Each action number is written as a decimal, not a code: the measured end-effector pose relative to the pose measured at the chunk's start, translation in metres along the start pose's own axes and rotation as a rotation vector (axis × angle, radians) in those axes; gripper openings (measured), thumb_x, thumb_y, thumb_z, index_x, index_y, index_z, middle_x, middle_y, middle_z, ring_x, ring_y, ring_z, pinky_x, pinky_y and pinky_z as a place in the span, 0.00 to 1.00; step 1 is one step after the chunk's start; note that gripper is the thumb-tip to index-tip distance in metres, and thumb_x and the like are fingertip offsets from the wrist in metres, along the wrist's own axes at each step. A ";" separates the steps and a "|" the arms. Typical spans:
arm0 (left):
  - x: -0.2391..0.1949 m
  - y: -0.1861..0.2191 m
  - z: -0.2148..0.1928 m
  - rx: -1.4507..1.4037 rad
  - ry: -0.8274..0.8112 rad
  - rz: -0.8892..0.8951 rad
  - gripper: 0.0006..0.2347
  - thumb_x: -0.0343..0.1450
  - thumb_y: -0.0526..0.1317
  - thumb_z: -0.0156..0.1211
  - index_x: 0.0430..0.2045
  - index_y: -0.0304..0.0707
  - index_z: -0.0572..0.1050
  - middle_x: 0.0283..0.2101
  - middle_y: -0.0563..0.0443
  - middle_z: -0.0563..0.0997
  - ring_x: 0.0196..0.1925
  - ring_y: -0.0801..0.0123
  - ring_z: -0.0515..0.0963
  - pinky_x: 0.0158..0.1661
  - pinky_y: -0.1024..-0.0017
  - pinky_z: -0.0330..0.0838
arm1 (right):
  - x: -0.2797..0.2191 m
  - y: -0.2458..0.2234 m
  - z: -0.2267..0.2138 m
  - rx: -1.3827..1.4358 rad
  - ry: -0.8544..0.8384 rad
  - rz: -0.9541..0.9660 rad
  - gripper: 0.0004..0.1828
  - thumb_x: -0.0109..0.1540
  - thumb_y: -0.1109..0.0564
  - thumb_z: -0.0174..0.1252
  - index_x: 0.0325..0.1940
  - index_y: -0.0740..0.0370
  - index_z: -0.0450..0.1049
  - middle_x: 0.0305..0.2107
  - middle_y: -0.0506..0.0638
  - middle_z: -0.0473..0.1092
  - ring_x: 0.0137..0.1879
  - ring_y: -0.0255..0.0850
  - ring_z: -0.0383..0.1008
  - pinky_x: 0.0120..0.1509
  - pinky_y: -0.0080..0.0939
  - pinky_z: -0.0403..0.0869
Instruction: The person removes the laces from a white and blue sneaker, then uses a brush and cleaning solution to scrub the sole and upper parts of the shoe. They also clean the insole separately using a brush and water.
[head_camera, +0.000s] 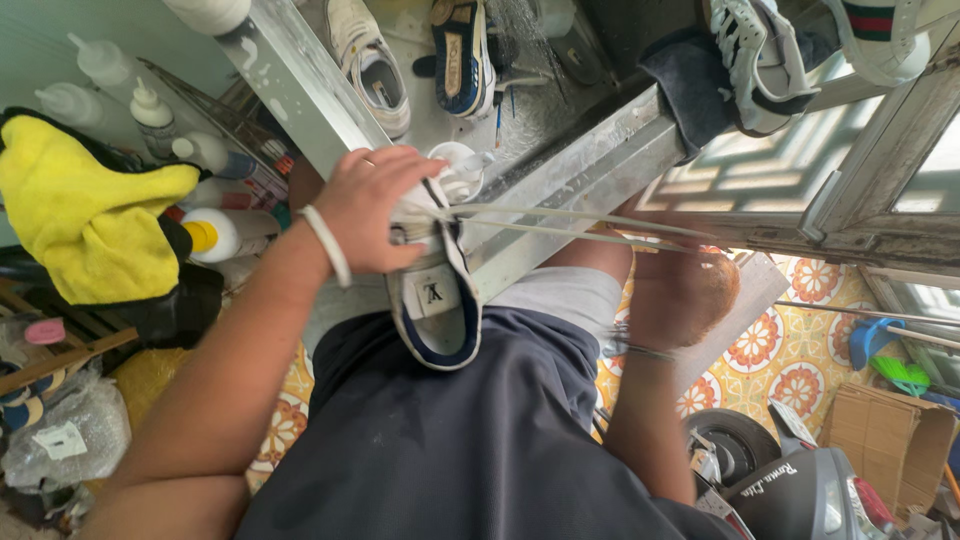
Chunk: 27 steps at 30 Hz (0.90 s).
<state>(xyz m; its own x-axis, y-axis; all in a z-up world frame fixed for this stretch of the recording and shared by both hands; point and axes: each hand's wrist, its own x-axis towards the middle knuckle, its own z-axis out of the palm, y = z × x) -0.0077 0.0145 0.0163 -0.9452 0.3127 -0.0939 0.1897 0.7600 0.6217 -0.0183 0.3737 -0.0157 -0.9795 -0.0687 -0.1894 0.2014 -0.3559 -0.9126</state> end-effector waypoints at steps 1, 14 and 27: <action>-0.007 -0.001 -0.002 -0.037 0.019 0.018 0.40 0.54 0.46 0.71 0.65 0.43 0.66 0.65 0.40 0.69 0.71 0.51 0.62 0.68 0.51 0.49 | -0.007 -0.024 -0.036 0.021 0.111 -0.037 0.23 0.72 0.52 0.51 0.70 0.59 0.61 0.66 0.49 0.63 0.72 0.41 0.62 0.74 0.46 0.62; -0.018 -0.002 0.046 -0.345 0.591 0.068 0.26 0.55 0.26 0.53 0.51 0.33 0.76 0.54 0.42 0.79 0.64 0.49 0.75 0.76 0.53 0.57 | -0.118 -0.131 -0.182 -0.114 0.975 -0.405 0.08 0.76 0.55 0.51 0.57 0.58 0.64 0.53 0.50 0.66 0.56 0.36 0.64 0.56 0.38 0.63; 0.177 0.009 0.055 -1.464 1.024 -0.291 0.30 0.59 0.23 0.48 0.60 0.35 0.67 0.59 0.55 0.71 0.34 0.62 0.69 0.36 0.65 0.66 | -0.109 -0.125 -0.134 -0.108 0.385 -0.470 0.09 0.80 0.59 0.51 0.45 0.57 0.67 0.40 0.50 0.69 0.40 0.30 0.67 0.38 0.29 0.64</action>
<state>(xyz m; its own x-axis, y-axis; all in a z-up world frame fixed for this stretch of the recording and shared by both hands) -0.1588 0.1080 -0.0380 -0.7812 -0.5913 -0.2004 0.1790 -0.5196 0.8355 0.0638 0.5502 0.0702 -0.8956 0.4214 0.1427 -0.2321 -0.1689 -0.9579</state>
